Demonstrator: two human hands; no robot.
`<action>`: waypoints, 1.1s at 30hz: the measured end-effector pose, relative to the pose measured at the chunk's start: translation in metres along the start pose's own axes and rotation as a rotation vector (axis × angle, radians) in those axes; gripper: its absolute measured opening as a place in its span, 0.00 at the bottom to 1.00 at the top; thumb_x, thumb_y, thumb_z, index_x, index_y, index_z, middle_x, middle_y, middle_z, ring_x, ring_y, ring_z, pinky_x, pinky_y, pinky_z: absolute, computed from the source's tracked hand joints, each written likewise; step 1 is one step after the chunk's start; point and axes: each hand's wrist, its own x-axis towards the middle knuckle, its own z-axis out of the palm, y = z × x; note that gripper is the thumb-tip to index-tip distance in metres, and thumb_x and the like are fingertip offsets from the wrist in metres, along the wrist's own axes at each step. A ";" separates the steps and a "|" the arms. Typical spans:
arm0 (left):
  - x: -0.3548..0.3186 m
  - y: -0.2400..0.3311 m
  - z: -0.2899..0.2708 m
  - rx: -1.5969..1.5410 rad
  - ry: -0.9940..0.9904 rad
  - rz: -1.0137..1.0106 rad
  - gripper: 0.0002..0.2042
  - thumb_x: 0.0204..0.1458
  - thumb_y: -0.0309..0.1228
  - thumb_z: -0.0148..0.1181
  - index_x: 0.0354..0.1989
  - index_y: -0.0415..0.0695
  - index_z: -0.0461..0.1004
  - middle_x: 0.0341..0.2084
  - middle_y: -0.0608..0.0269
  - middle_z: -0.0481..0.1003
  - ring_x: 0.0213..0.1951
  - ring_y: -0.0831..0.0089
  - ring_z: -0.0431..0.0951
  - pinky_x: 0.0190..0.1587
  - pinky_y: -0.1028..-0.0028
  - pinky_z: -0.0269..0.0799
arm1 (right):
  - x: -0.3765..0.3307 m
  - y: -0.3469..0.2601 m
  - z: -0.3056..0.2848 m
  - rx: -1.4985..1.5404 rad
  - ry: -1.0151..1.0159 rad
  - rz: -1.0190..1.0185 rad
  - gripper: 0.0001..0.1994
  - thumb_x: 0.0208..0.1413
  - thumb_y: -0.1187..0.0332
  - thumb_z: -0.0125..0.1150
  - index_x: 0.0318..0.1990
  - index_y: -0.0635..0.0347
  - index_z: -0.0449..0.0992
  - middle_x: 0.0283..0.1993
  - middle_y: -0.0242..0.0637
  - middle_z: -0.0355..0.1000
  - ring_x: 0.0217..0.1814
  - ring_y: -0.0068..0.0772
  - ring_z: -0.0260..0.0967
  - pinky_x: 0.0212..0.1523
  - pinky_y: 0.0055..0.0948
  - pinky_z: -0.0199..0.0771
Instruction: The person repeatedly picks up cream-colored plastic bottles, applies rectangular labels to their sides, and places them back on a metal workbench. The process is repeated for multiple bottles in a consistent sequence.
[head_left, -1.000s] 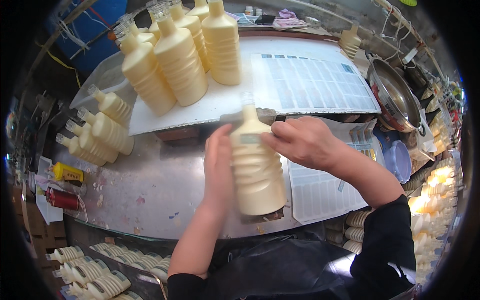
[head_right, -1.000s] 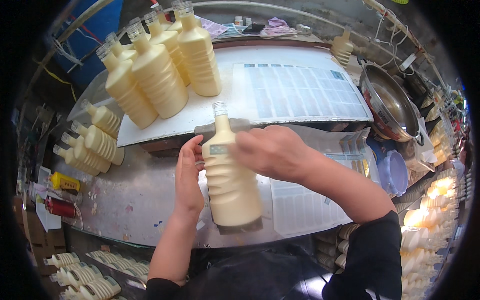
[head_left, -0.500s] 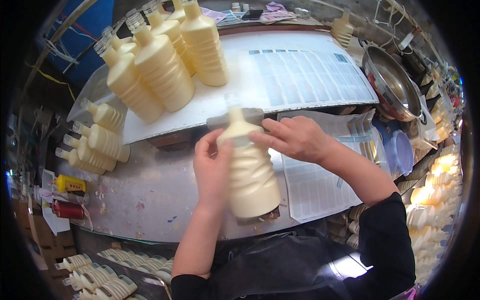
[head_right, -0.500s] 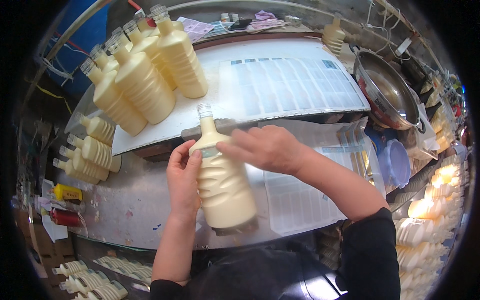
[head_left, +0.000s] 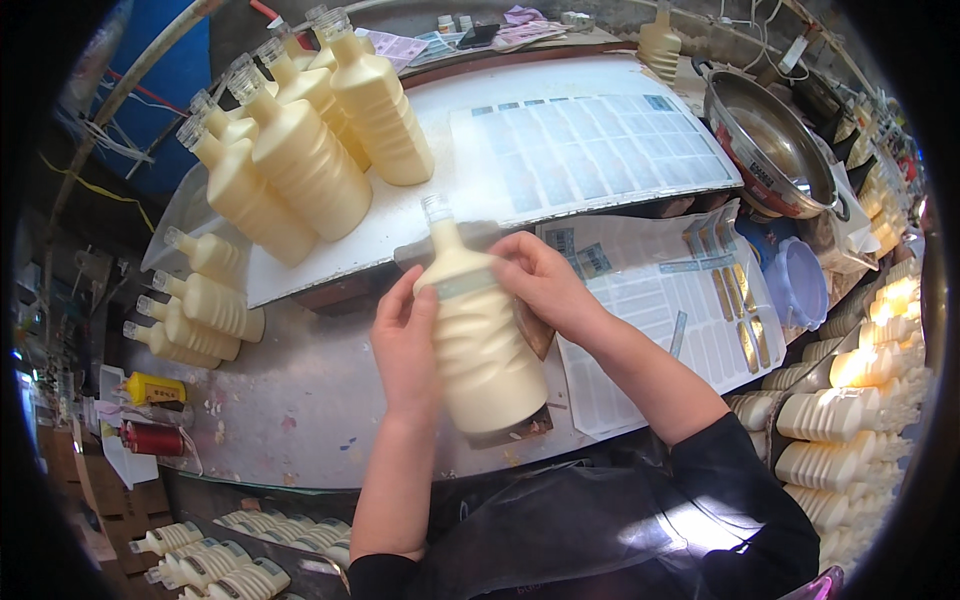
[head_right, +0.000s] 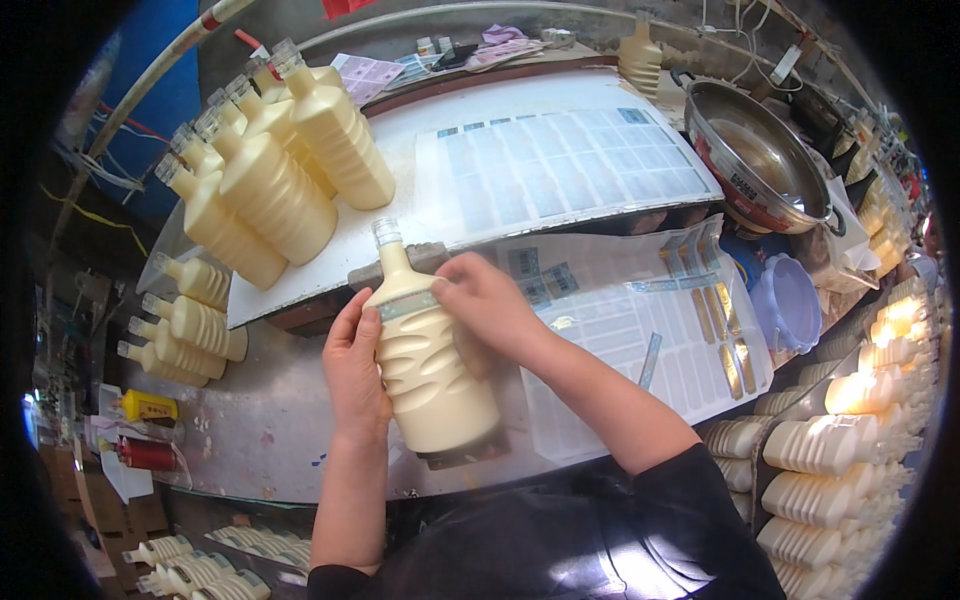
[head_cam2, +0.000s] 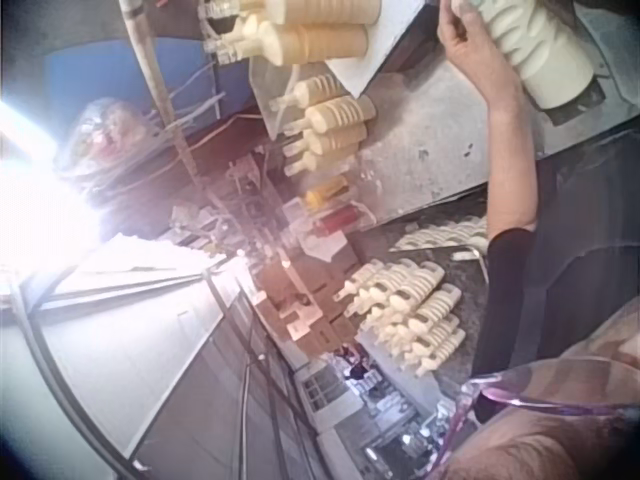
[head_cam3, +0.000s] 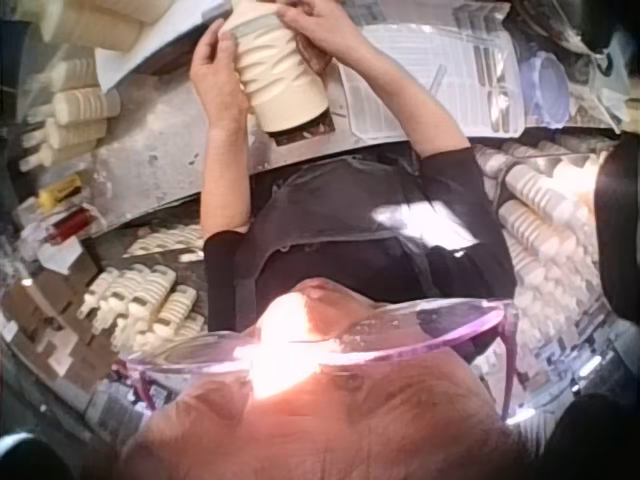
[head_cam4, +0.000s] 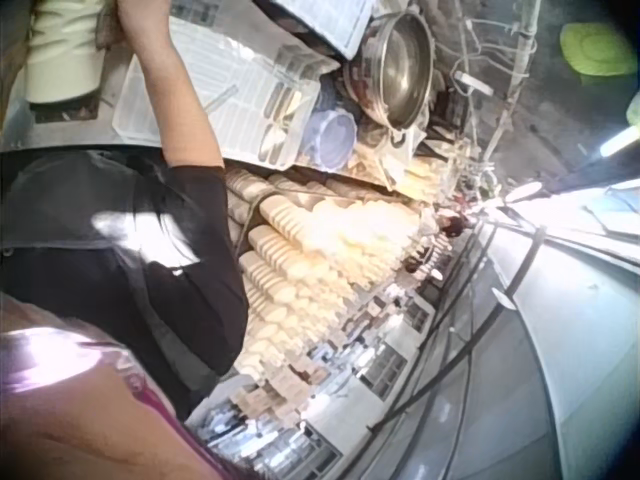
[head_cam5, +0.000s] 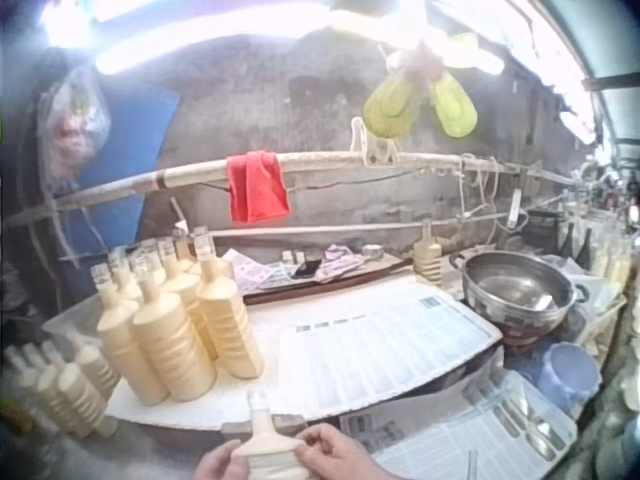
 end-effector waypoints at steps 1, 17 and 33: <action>0.000 0.001 0.001 -0.005 0.004 0.004 0.18 0.66 0.30 0.60 0.61 0.34 0.73 0.50 0.57 0.78 0.48 0.75 0.77 0.53 0.74 0.74 | 0.001 0.000 0.001 0.016 0.005 0.006 0.13 0.70 0.64 0.58 0.53 0.63 0.72 0.45 0.33 0.75 0.46 0.17 0.71 0.48 0.22 0.73; 0.003 -0.006 -0.009 -0.038 -0.006 -0.008 0.18 0.70 0.32 0.53 0.62 0.33 0.72 0.50 0.56 0.79 0.49 0.75 0.77 0.54 0.74 0.74 | -0.008 -0.022 0.000 -0.017 0.018 0.051 0.14 0.69 0.60 0.58 0.52 0.61 0.73 0.42 0.31 0.74 0.42 0.16 0.70 0.45 0.21 0.72; 0.002 -0.005 -0.006 -0.181 -0.017 -0.099 0.19 0.65 0.30 0.62 0.62 0.34 0.71 0.54 0.54 0.77 0.51 0.72 0.78 0.56 0.71 0.75 | -0.010 -0.037 0.012 -0.392 0.154 0.036 0.26 0.53 0.50 0.71 0.50 0.61 0.77 0.32 0.38 0.73 0.35 0.32 0.73 0.39 0.33 0.74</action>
